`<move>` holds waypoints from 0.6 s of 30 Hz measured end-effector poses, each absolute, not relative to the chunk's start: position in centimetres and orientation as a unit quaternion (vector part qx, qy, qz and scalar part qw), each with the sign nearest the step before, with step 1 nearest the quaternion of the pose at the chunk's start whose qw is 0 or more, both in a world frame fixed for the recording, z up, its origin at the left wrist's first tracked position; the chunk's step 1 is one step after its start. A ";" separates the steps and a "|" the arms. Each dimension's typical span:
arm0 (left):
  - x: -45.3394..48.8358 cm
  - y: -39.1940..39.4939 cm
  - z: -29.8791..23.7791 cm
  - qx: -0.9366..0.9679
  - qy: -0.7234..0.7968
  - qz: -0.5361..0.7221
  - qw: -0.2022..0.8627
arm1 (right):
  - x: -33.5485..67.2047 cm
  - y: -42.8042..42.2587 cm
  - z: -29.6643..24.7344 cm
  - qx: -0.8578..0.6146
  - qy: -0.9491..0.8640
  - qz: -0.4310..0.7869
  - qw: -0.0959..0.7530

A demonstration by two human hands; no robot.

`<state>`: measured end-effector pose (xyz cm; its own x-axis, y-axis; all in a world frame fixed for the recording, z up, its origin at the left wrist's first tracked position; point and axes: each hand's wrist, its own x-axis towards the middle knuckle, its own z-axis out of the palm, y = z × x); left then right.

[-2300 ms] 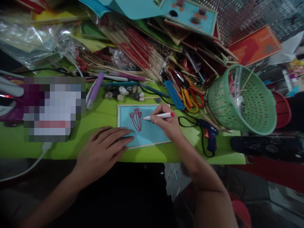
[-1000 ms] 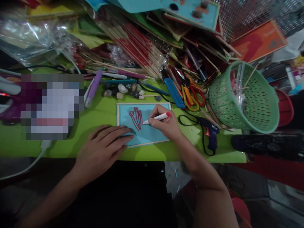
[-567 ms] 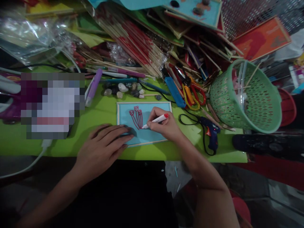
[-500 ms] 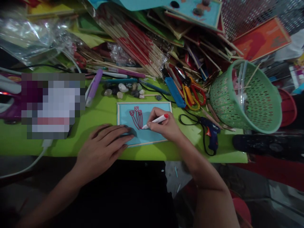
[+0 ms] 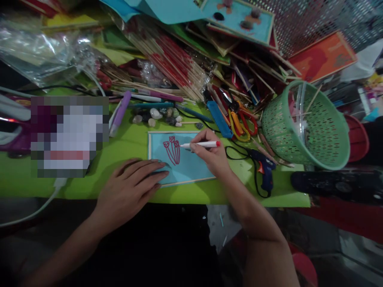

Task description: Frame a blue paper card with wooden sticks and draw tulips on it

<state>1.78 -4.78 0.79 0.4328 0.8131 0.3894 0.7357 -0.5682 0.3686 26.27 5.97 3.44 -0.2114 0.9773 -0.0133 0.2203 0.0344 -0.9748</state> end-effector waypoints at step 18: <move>1.8 -4.9 0.8 0.849 0.438 0.286 0.074 | 26.0 5.2 4.0 -0.470 -0.652 0.477 0.356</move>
